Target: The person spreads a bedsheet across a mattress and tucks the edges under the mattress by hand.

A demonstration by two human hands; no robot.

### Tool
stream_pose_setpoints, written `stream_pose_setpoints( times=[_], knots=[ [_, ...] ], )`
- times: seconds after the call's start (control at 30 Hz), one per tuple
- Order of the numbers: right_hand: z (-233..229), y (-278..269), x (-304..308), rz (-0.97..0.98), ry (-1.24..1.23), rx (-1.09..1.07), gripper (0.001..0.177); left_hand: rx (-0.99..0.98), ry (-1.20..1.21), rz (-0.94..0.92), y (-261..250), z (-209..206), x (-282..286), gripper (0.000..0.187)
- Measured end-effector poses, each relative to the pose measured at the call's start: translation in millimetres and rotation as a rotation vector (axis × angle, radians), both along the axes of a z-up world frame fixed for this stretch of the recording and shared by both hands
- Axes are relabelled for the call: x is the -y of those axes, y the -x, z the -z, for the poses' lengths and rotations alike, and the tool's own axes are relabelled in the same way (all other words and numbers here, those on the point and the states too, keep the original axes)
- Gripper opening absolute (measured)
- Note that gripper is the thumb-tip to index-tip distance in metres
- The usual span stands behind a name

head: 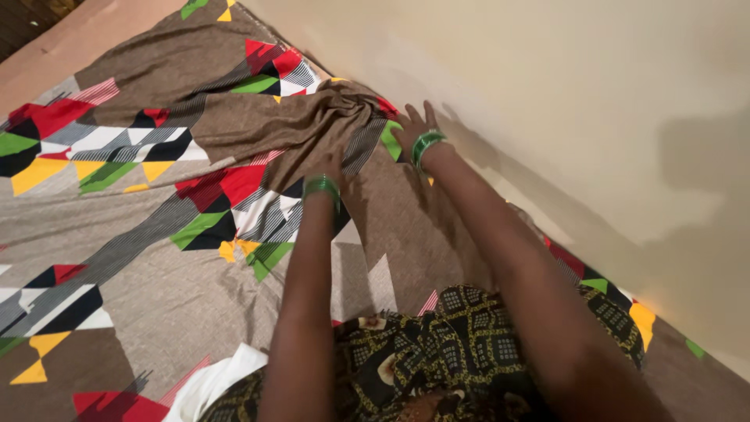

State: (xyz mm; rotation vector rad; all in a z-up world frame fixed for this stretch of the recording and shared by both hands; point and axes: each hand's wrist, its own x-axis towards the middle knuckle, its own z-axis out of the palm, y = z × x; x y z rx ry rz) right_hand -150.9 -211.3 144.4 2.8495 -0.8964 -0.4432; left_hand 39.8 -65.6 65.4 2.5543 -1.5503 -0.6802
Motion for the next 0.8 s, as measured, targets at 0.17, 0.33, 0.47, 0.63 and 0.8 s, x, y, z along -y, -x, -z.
stream_pose_setpoints(
  times=[0.17,0.33,0.47,0.63,0.8],
  knots=[
    [-6,-3,5,0.083,-0.149,0.131,0.071,-0.084,-0.330,0.084,-13,-62,49,0.083],
    [35,6,34,0.213,-0.206,0.015,0.036,-0.050,-0.279,0.137,-23,-77,74,0.076],
    [50,14,50,0.245,-0.261,0.030,0.036,0.036,-0.184,0.156,-28,-82,85,0.071],
    [68,21,50,0.248,-0.400,0.181,0.048,0.226,0.089,0.320,-26,-43,81,0.066],
    [128,49,-5,0.324,-0.412,0.220,0.053,0.375,0.345,0.485,-40,8,82,0.063]
  ],
)
